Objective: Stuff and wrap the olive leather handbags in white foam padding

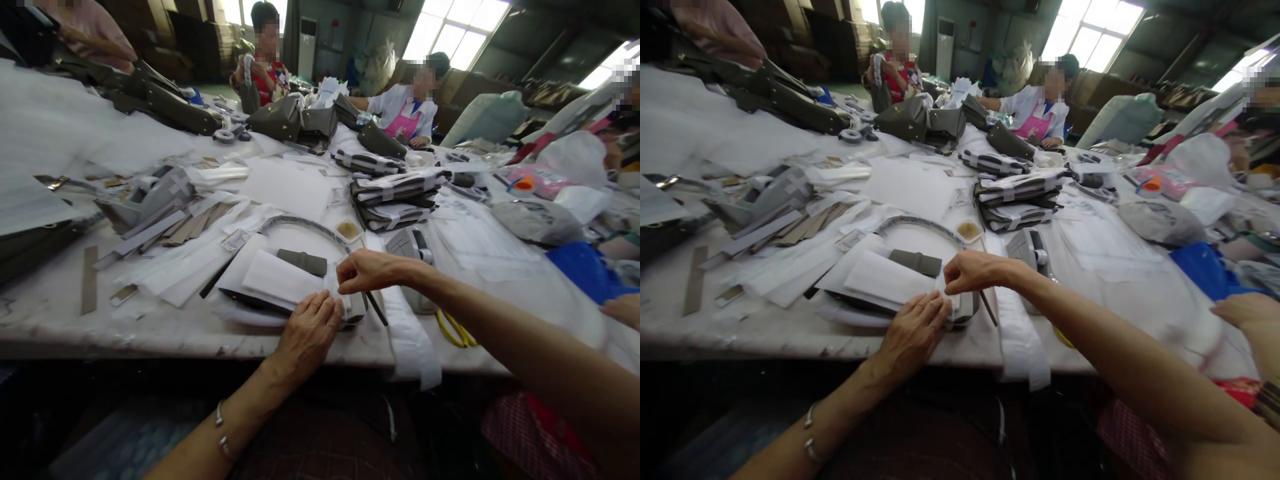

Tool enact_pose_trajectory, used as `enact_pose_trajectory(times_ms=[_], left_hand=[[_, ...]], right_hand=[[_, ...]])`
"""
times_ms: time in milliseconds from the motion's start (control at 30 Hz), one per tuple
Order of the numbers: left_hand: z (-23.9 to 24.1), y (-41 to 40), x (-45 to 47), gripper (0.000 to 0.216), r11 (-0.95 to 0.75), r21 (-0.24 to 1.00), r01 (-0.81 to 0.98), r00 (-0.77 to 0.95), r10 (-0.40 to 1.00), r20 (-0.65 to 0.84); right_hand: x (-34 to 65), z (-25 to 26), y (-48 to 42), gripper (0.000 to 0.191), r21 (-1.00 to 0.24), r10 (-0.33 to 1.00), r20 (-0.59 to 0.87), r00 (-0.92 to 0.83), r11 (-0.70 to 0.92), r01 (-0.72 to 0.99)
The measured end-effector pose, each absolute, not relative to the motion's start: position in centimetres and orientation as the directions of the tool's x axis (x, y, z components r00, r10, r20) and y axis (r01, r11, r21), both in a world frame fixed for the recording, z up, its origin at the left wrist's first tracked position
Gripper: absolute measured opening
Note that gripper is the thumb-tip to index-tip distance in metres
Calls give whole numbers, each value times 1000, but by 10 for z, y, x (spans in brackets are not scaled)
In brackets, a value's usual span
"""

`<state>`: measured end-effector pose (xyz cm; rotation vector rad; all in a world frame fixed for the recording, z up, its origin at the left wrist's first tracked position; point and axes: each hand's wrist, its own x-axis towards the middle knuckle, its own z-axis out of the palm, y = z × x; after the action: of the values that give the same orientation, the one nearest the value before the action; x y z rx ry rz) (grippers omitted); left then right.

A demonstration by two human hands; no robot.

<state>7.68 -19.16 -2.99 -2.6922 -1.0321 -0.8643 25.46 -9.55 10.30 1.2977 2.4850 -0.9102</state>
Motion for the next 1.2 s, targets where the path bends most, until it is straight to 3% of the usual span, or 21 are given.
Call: enact_pose_trajectory(times_ms=[133, 200, 300, 433, 533, 633, 733, 800, 867, 1033, 1133, 1200], left_hand=[[-32, -192, 77, 35, -750, 91, 655, 586, 581, 564], [-34, -192, 77, 34, -745, 93, 661, 586, 589, 557], [-36, -193, 77, 35, -747, 89, 659, 595, 590, 545], [-37, -193, 76, 36, -744, 86, 663, 595, 593, 543], [-37, -193, 76, 38, -740, 75, 669, 600, 597, 533], [-37, -193, 76, 38, -740, 74, 669, 600, 596, 533], [-37, -193, 76, 38, -738, 86, 669, 593, 600, 537], [-36, -193, 76, 38, -739, 90, 668, 593, 601, 536], [-36, -193, 77, 36, -740, 88, 667, 591, 597, 542], [-35, -191, 78, 34, -732, 87, 676, 570, 594, 567], [-34, -192, 78, 34, -737, 93, 669, 570, 590, 571], [-34, -192, 79, 34, -740, 94, 666, 571, 588, 573]], right_hand=[[215, 95, -64, 13, -52, 571, -594, -566, 675, 736], [198, 91, -58, 17, 78, 539, -650, -536, 749, 658], [183, 83, -52, 24, 204, 519, -647, -559, 824, 529], [195, 73, -36, 39, 299, 510, -533, -675, 860, 413], [221, 76, -21, 40, 277, 545, -375, -750, 838, 471], [250, 84, -23, 29, 234, 715, -35, -698, 685, 690], [269, 84, -52, 14, -5, 826, 194, -529, 540, 841], [272, 72, -79, 19, -157, 840, 189, -508, 537, 829], [270, 54, -103, 21, -215, 823, 108, -558, 567, 795], [265, 20, -118, 36, -154, 818, -19, -575, 566, 810], [274, 23, -100, 41, -157, 911, 24, -411, 409, 899], [280, 31, -87, 37, -246, 951, 34, -306, 305, 920]])
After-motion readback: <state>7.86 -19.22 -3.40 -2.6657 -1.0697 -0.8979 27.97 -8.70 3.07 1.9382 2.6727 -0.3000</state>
